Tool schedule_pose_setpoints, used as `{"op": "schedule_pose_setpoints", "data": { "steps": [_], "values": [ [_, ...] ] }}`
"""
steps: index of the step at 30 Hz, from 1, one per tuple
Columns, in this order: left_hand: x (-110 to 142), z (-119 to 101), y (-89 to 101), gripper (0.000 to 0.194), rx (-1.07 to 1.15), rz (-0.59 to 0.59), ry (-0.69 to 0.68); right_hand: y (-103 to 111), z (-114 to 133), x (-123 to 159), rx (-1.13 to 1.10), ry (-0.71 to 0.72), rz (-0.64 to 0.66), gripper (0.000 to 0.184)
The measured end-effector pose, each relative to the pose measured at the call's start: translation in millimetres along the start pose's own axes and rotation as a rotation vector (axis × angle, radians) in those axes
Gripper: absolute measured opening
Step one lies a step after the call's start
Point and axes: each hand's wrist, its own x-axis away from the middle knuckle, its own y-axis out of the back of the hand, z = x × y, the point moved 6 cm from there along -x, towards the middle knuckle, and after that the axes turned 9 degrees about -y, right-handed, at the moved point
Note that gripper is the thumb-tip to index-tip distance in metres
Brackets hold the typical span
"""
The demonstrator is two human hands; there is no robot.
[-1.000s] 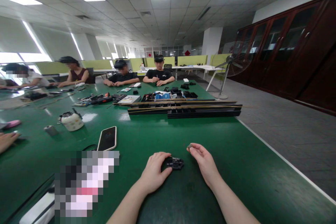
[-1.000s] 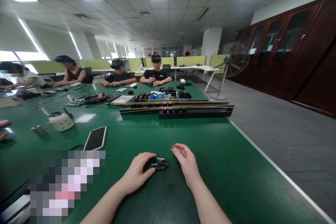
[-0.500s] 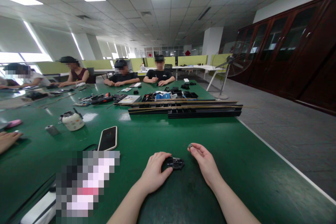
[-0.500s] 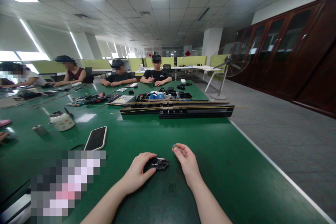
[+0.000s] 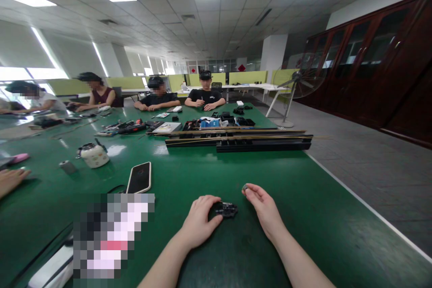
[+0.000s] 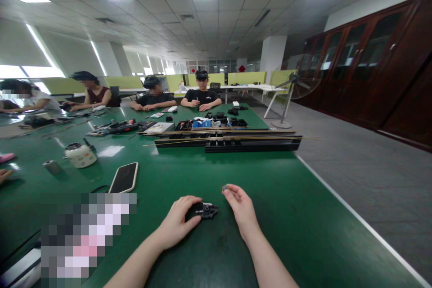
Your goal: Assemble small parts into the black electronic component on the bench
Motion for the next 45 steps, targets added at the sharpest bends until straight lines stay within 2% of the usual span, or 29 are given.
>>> {"op": "schedule_pose_setpoints", "data": {
  "steps": [29, 45],
  "values": [
    [-2.0, 3.4, -3.1, 0.036, 0.003, 0.012, 0.012, -0.9, 5.7, 4.4, 0.05, 0.008, -0.022, 0.043],
    [-1.9, 4.7, -3.8, 0.037, -0.009, 0.013, 0.015, -4.0, 4.0, 3.8, 0.086, 0.018, 0.029, 0.041]
  ]
}}
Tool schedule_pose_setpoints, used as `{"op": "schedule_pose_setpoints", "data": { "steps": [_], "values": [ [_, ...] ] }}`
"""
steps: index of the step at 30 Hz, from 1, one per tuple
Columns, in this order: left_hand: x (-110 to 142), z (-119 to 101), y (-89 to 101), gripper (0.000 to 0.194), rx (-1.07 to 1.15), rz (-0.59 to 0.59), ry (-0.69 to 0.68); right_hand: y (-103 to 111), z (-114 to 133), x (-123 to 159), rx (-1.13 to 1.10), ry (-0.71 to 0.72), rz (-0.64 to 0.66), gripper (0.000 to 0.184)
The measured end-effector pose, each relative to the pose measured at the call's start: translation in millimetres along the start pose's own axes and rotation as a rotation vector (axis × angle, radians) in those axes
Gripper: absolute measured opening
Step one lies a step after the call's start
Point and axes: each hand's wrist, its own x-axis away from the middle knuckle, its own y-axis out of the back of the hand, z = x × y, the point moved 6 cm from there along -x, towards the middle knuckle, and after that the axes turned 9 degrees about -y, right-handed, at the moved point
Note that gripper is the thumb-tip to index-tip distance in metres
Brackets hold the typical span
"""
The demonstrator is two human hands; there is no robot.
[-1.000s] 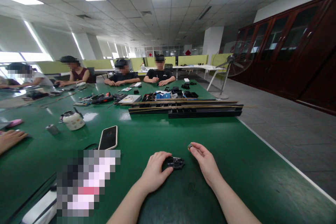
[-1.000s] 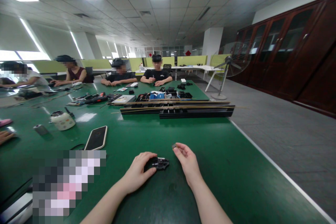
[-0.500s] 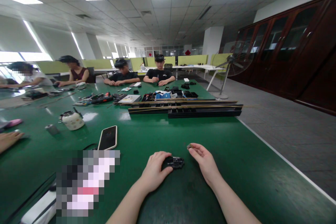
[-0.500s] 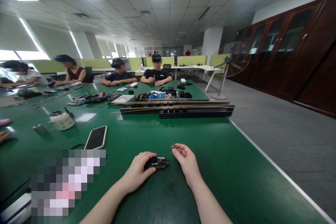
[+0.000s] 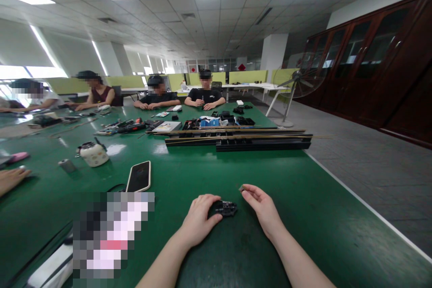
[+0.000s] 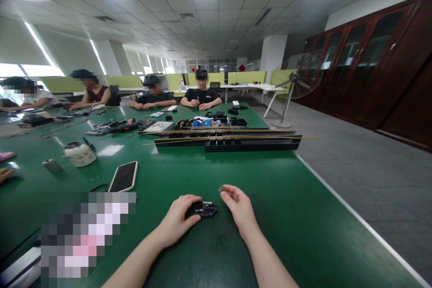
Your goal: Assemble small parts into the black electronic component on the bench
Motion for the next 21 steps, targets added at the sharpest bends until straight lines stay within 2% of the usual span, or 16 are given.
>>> {"op": "schedule_pose_setpoints", "data": {
  "steps": [6, 13, 21],
  "values": [
    [0, -1, 0.7, 0.037, -0.003, 0.002, 0.003, 0, -1, 0, 0.029, -0.005, 0.007, 0.043],
    [0, 0, -0.5, 0.036, -0.02, 0.006, -0.001, -6, -3, 0, 0.127, 0.04, 0.077, 0.042],
    [1, 2, -1.8, 0.036, -0.034, 0.004, -0.015, -15, -5, 4, 0.363, 0.135, 0.165, 0.027]
  ]
}}
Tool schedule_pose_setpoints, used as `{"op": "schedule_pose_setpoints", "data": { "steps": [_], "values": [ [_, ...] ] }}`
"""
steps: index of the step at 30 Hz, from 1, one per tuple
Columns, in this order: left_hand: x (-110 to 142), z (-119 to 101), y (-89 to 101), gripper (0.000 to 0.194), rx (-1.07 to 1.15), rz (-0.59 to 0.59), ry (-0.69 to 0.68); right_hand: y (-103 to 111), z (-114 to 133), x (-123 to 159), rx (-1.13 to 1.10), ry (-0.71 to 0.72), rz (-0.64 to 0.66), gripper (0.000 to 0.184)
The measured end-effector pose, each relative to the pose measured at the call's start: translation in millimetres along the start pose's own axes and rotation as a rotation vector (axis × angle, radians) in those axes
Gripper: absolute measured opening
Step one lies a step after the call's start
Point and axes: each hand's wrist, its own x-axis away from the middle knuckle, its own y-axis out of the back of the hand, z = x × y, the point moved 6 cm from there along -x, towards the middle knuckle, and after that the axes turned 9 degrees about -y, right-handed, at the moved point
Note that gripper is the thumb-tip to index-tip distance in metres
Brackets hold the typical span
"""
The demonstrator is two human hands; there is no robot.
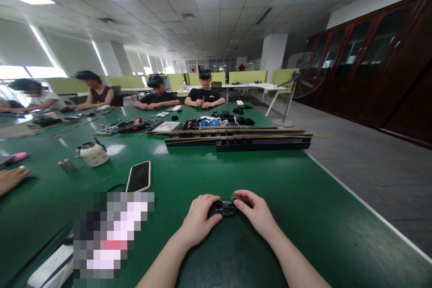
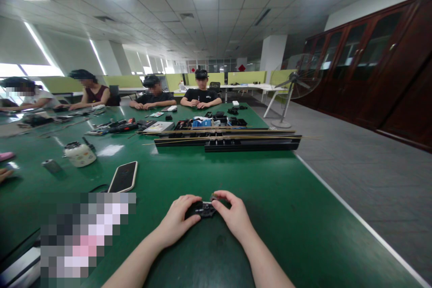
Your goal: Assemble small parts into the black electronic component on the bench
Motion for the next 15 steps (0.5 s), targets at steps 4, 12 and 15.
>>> {"op": "schedule_pose_setpoints", "data": {
  "steps": [4, 12, 15],
  "values": [
    [0, 0, -0.2, 0.036, 0.002, -0.002, 0.002, -2, 7, 5, 0.161, 0.044, -0.014, 0.023],
    [0, 2, -0.6, 0.036, 0.005, -0.006, -0.009, -13, 16, 11, 0.359, 0.13, 0.037, 0.019],
    [0, 2, -1.8, 0.037, 0.007, -0.006, -0.013, -18, 19, 14, 0.476, 0.159, 0.07, 0.018]
  ]
}}
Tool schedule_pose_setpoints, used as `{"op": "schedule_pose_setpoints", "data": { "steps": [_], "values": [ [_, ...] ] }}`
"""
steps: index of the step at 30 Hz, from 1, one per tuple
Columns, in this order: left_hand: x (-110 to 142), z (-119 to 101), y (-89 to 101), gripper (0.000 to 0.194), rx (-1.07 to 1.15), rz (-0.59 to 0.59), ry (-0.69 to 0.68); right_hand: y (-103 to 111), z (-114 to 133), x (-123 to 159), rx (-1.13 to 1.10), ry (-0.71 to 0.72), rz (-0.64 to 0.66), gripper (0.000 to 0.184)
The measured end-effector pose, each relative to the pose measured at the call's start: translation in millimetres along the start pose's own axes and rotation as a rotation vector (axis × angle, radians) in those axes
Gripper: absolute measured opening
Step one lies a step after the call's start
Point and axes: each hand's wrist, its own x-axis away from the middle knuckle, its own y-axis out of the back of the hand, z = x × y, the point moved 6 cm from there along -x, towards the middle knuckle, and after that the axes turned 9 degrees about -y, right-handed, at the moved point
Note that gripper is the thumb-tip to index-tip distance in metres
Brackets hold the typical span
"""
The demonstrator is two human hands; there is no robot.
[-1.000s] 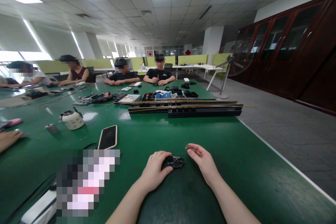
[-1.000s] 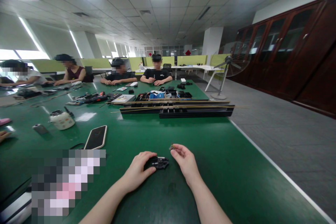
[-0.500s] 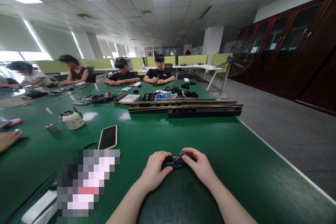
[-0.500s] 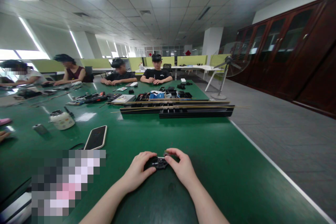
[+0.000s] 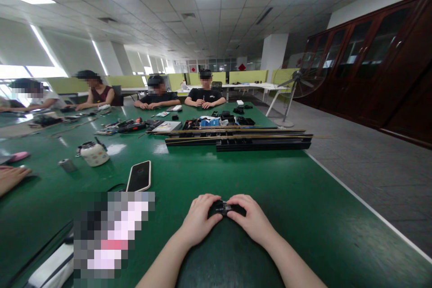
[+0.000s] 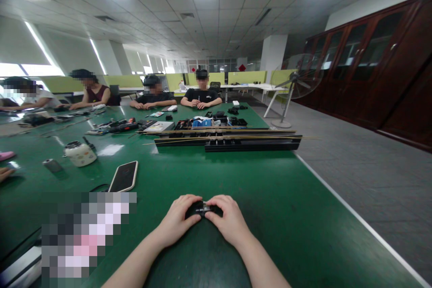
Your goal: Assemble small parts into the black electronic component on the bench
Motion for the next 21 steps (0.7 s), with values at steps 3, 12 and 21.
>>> {"op": "schedule_pose_setpoints", "data": {
  "steps": [3, 12, 21],
  "values": [
    [0.3, 0.8, -1.2, 0.037, -0.012, -0.001, -0.004, -2.5, 2.8, 1.4, 0.079, 0.015, 0.024, 0.018],
    [-0.2, -1.4, -0.5, 0.035, -0.017, -0.007, -0.001, -1.3, 4.9, 3.7, 0.11, 0.012, 0.018, 0.017],
    [-0.1, 0.1, -1.1, 0.034, -0.004, -0.001, 0.012, -0.6, 4.6, 3.7, 0.118, -0.019, 0.016, 0.028]
  ]
}}
